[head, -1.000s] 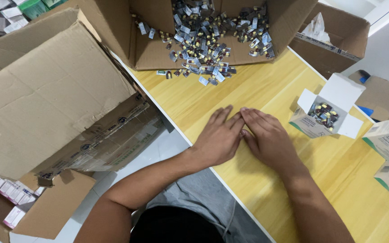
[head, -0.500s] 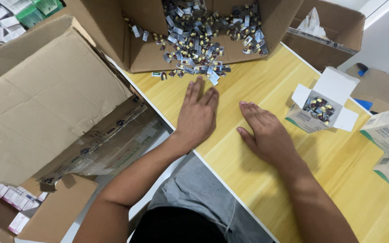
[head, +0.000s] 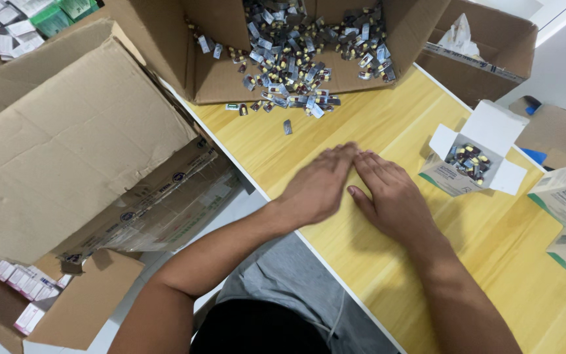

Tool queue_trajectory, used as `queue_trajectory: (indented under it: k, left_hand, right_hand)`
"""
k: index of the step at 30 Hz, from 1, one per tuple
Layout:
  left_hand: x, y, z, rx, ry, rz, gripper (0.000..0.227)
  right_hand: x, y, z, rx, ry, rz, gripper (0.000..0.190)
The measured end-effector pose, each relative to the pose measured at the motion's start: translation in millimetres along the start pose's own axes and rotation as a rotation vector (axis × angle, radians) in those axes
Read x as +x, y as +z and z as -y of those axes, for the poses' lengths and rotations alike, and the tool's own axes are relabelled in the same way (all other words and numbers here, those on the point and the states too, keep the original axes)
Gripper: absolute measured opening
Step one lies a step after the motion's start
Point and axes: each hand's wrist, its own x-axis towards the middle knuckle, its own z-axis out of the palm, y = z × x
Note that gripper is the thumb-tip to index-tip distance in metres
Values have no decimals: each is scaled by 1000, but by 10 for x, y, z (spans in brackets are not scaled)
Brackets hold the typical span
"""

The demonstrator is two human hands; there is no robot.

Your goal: The person repeatedly picks up small foil-wrapped pill blisters from a large cardboard box and places them into a smaller white box on the table. The person handles the blisters one at a time, transferring them from the larger container to the smaller one.

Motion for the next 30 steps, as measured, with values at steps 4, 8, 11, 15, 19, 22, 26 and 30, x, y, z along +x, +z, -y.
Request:
queue_trajectory:
  k: [4, 8, 11, 15, 19, 22, 26, 30]
  left_hand:
    - [-40, -80, -49, -288, -107, 110, 66]
    - [-74, -181, 55, -332, 132, -17, 67]
    - [-129, -258, 215, -381, 48, 30, 58]
    - [-153, -379, 505, 85, -17, -358, 36]
    - [-164, -392, 612, 159, -96, -345, 18]
    - [-74, -339, 660, 203, -130, -221, 9]
    - [199, -314, 678, 75, -128, -238, 12]
    - [365, -258, 661, 21, -77, -283, 24]
  right_hand:
    - [-16, -19, 23, 23, 11, -9, 53]
    - [8, -52, 47, 68, 8, -34, 44]
    - [22, -71, 54, 83, -15, -43, 42]
    - [-9, -61, 64, 65, -4, -68, 44]
    - [5, -66, 61, 37, 44, -80, 44]
    - [-18, -67, 67, 83, 99, -98, 44]
    - [16, -89, 74, 74, 13, -113, 54]
    - [9, -56, 53, -42, -21, -64, 49]
